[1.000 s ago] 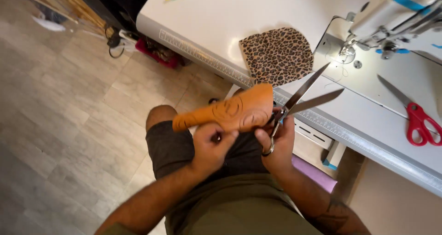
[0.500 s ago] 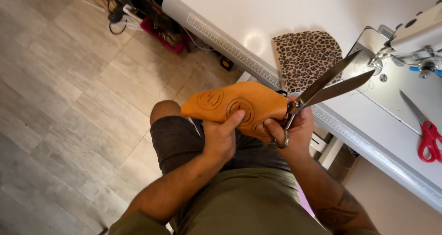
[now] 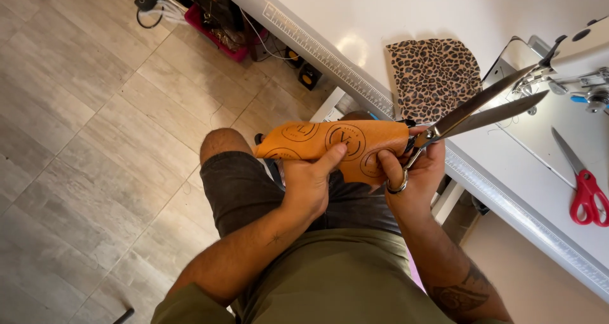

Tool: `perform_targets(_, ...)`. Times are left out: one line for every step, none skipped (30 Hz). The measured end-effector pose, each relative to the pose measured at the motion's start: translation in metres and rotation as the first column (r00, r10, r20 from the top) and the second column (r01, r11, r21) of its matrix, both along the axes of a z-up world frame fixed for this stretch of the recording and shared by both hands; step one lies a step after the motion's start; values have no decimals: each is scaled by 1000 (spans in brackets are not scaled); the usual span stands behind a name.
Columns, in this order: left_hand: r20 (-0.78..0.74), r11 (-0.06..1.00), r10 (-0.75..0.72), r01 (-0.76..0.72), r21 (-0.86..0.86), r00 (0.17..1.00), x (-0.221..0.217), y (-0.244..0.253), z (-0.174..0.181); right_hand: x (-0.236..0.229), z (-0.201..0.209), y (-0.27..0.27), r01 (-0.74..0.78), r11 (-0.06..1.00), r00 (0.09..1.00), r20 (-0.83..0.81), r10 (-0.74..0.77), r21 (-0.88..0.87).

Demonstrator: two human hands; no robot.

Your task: The person retrieves a leather sheet, cuts out a circular logo patch using scissors, and then positions the patch onto a leopard print beanie at a sewing station.

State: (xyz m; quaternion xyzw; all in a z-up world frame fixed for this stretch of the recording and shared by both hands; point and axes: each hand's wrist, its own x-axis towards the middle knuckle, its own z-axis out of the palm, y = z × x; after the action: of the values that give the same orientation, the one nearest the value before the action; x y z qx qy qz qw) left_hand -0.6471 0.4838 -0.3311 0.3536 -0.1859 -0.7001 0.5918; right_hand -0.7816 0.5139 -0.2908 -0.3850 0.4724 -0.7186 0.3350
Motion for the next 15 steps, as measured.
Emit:
perform_targets(-10, 999, -33, 34, 24, 999, -1, 0, -4, 4, 7, 1, 6, 1000, 1000, -4, -6, 4)
perform_targets(-10, 999, -37, 37, 23, 999, -2, 1, -5, -1, 3, -4, 10, 1000, 1000, -4, -10, 3)
perform_targets(-21, 999, -41, 42, 21, 999, -3, 4, -7, -5, -1, -6, -1, 1000, 1000, -5, 1, -7)
perform_targets(-32, 999, -46, 46, 20, 998, -3, 8, -9, -9, -5, -8, -13, 1000, 1000, -6, 12, -16)
perform_targets(-31, 999, -44, 44, 18, 999, -3, 11, -11, -12, -7, -8, -14, 1000, 1000, -5, 14, -18)
perform_targets(-25, 998, -55, 55, -2, 998, -3, 14, -14, -14, -10, -9, -19, 1000, 1000, 4, 19, -23)
perform_targets(-19, 998, -67, 67, -23, 998, -3, 18, -16, -16, -12, -10, -24, 999, 1000, 12, 24, -29)
perform_targets(-19, 998, -65, 65, -24, 998, 2, 21, -13, -20, -12, -13, -26, 999, 1000, 13, 26, -30)
perform_targets(99, 980, -196, 198, -14, 976, 6, 26, -11, -24, -13, -15, -50, 999, 999, 12, 51, -21)
perform_targets(212, 945, -321, 326, 12, 923, 10, 30, -9, -28, -13, -17, -75, 997, 997, 12, 75, -11)
perform_targets(214, 944, -324, 330, 9, 921, 21, 41, -11, -31, -11, -20, -71, 997, 997, 13, 71, -15)
perform_targets(241, 839, -511, 540, -68, 825, 32, 51, -12, -35, -9, -23, -140, 989, 990, 11, 139, 38)
perform_targets(284, 679, -670, 721, -139, 686, 42, 60, -14, -39, -7, -27, -202, 975, 979, 9, 202, 90)
perform_targets(288, 671, -675, 727, -143, 680, 52, 54, 0, -40, -5, -30, -193, 978, 981, 8, 193, 84)
perform_targets(407, 693, -556, 674, -254, 725, 61, 50, 15, -41, -4, -30, -253, 961, 967, 22, 252, 113)
